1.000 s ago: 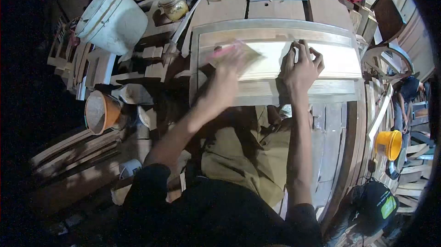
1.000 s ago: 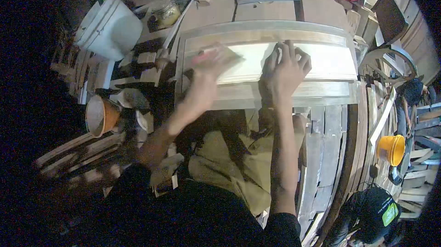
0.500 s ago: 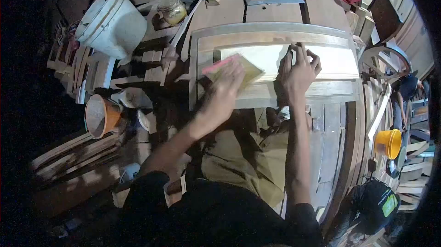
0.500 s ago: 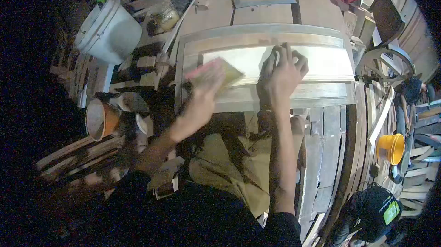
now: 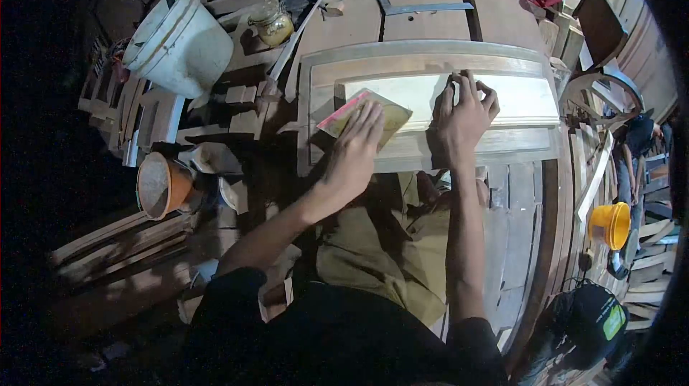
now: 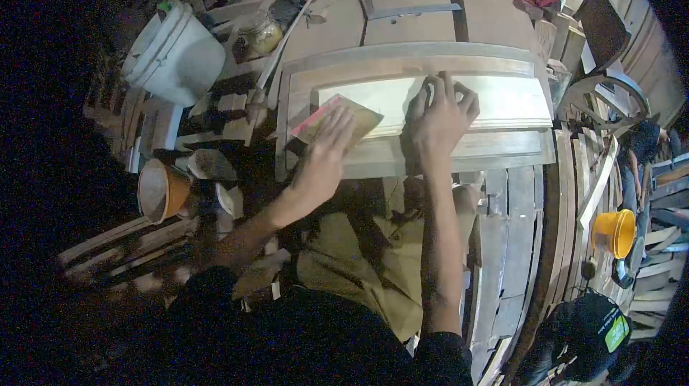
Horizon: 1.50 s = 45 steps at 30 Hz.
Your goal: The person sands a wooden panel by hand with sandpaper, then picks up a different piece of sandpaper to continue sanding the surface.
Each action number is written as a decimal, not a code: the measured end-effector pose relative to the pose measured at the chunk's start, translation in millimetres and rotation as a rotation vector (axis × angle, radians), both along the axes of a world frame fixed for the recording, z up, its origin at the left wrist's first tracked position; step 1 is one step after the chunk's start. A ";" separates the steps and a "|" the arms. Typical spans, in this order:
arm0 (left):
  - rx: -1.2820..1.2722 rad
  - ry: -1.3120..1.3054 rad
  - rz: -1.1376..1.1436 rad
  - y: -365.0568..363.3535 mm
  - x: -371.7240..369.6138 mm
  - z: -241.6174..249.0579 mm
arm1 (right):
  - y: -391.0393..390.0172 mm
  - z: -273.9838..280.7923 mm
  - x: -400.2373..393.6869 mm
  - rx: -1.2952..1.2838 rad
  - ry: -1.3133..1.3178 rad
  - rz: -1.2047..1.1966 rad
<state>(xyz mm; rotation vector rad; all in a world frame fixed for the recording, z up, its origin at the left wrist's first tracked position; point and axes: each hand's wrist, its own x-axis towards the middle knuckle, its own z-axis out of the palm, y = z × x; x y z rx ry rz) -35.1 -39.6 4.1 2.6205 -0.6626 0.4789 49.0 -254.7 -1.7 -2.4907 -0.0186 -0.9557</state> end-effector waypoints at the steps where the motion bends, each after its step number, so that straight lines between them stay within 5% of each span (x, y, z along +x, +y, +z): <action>1: -0.037 -0.002 -0.030 5.0 5.6 1.6 | -0.8 -4.2 1.5 0.000 -0.006 -0.001; 6: -0.063 0.166 0.135 14.5 33.2 -4.6 | -2.9 -13.1 4.5 -0.037 -0.018 -0.017; 9: -0.093 0.046 -0.070 3.3 7.0 -9.8 | -4.1 -9.0 4.1 -0.024 -0.020 -0.008; 13: -0.144 0.053 0.180 27.7 53.0 0.4 | -2.0 -11.0 0.3 -0.016 -0.026 0.021; 16: -0.006 -0.004 -0.082 -2.3 -2.9 9.5 | -1.7 -3.4 0.6 -0.010 -0.014 0.001; 19: -0.213 0.159 0.107 29.8 48.0 1.6 | -2.1 -8.0 1.6 -0.057 -0.050 0.001; 24: -0.024 0.023 -0.087 4.9 1.3 -7.6 | -2.5 -10.2 3.8 -0.016 -0.021 -0.009; 29: -0.152 0.144 0.205 16.0 35.6 -5.5 | -2.4 -9.9 3.8 -0.016 -0.007 -0.007; 30: 0.005 -0.047 0.049 7.8 18.7 -12.9 | -2.6 -9.2 4.0 -0.014 -0.004 -0.008; 32: -0.021 0.010 -0.072 4.8 1.5 -8.7 | -2.0 -8.0 2.9 -0.035 -0.010 -0.012; 34: -0.173 0.246 0.075 25.3 31.5 5.8 | -2.4 -8.9 2.2 -0.043 -0.005 -0.009; 35: -0.137 0.140 0.156 32.0 45.9 11.2 | -2.8 -12.4 4.3 -0.030 -0.013 -0.003; 39: -0.008 0.004 -0.024 -9.4 -13.0 3.8 | 1.2 -2.2 -0.8 0.005 0.028 -0.017; 42: -0.083 0.038 0.062 17.3 22.8 -4.4 | -4.3 -16.5 6.2 -0.035 -0.019 -0.018; 43: -0.234 0.365 0.259 18.3 29.6 12.7 | -2.5 -12.6 4.1 -0.036 -0.030 -0.022; 45: -0.111 0.087 0.149 22.6 38.6 -1.7 | -0.1 -6.2 0.7 -0.017 -0.012 -0.011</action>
